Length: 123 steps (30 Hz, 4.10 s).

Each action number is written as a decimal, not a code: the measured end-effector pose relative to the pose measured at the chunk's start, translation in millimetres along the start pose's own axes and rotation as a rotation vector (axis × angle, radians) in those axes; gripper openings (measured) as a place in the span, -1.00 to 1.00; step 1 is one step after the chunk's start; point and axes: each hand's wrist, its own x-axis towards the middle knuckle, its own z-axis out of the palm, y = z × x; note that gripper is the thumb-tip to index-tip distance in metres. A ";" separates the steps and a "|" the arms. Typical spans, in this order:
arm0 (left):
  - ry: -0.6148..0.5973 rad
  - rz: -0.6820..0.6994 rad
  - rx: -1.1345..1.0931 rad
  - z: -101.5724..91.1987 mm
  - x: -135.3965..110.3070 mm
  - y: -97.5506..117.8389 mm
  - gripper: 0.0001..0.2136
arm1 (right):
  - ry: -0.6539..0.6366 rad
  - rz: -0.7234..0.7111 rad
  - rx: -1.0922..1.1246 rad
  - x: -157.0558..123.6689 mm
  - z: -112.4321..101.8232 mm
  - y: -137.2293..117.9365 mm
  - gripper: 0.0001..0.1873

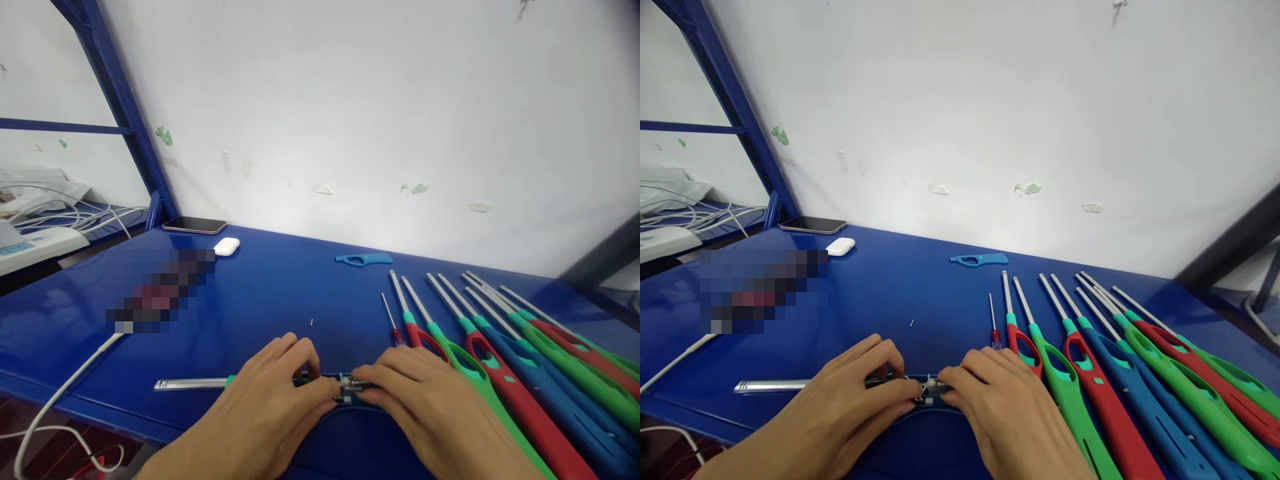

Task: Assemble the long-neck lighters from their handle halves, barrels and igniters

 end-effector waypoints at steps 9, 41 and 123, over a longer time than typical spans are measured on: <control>-0.028 0.002 0.167 8.8 -0.1 -3.3 -0.64 | -0.020 -0.047 -0.128 27.1 -21.2 8.1 -0.64; 0.147 0.080 0.182 9.5 -0.6 -10.9 -0.87 | -0.562 0.176 -0.414 161.0 3.4 142.6 -0.58; 0.226 -0.137 -0.102 0.3 -23.3 -16.4 -0.77 | -0.225 0.311 0.217 42.2 -25.0 -41.6 -0.75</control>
